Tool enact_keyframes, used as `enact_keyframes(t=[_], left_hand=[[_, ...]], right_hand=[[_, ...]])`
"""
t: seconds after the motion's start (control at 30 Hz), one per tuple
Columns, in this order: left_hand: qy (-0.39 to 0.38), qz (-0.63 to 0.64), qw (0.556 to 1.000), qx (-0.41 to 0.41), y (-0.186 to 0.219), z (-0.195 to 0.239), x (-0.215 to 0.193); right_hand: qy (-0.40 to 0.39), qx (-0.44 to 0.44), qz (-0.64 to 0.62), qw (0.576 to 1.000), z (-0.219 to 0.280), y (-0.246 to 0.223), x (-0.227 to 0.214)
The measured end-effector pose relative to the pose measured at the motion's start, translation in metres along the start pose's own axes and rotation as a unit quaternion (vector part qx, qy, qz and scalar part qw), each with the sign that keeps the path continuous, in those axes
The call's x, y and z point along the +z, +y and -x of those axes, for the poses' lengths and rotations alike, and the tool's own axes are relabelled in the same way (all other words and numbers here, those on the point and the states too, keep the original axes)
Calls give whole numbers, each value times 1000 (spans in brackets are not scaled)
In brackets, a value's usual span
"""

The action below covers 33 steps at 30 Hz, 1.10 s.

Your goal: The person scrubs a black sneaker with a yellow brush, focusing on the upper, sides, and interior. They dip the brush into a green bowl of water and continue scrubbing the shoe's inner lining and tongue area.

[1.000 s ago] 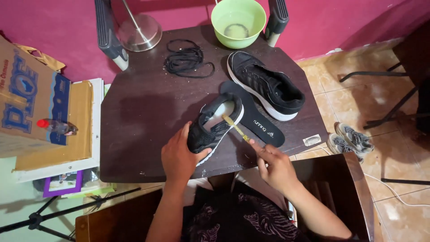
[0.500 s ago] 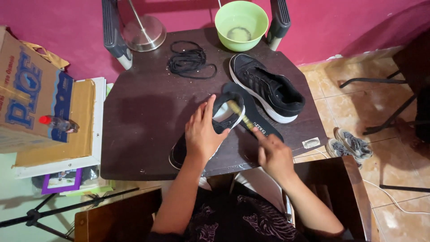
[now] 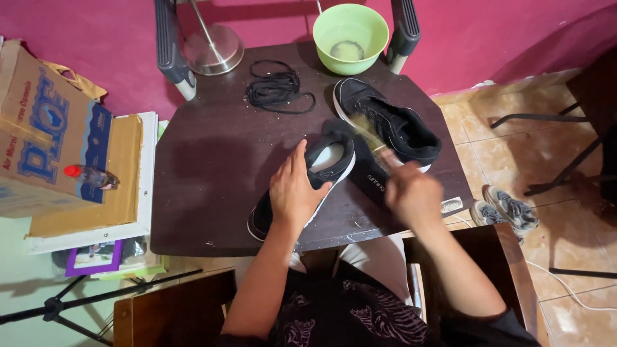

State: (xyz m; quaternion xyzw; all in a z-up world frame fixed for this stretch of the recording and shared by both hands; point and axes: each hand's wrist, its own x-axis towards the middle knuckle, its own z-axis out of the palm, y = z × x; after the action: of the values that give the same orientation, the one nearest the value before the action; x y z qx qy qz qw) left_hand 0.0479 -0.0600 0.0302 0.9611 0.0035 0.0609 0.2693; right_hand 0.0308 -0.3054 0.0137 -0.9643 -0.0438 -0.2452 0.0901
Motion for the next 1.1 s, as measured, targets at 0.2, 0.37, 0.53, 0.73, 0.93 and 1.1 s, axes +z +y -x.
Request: enact_keyframes(t=[0.2, 0.37, 0.53, 0.73, 0.93, 1.1], left_hand=[[1, 12, 1000, 2, 5, 0, -9], [31, 4, 999, 19, 0, 2, 0], [28, 7, 999, 17, -11, -2, 16], [26, 30, 999, 0, -7, 0, 12], [29, 13, 999, 2, -9, 1, 14], [22, 7, 1000, -12, -8, 2, 12]], right_hand=[[-43, -30, -73, 996, 16, -6, -17], [17, -12, -232, 973, 39, 27, 26], [69, -17, -233, 970, 35, 29, 13], [25, -37, -250, 967, 50, 18, 20], [12, -66, -257, 964, 52, 19, 18], [5, -74, -274, 959, 52, 6, 12]])
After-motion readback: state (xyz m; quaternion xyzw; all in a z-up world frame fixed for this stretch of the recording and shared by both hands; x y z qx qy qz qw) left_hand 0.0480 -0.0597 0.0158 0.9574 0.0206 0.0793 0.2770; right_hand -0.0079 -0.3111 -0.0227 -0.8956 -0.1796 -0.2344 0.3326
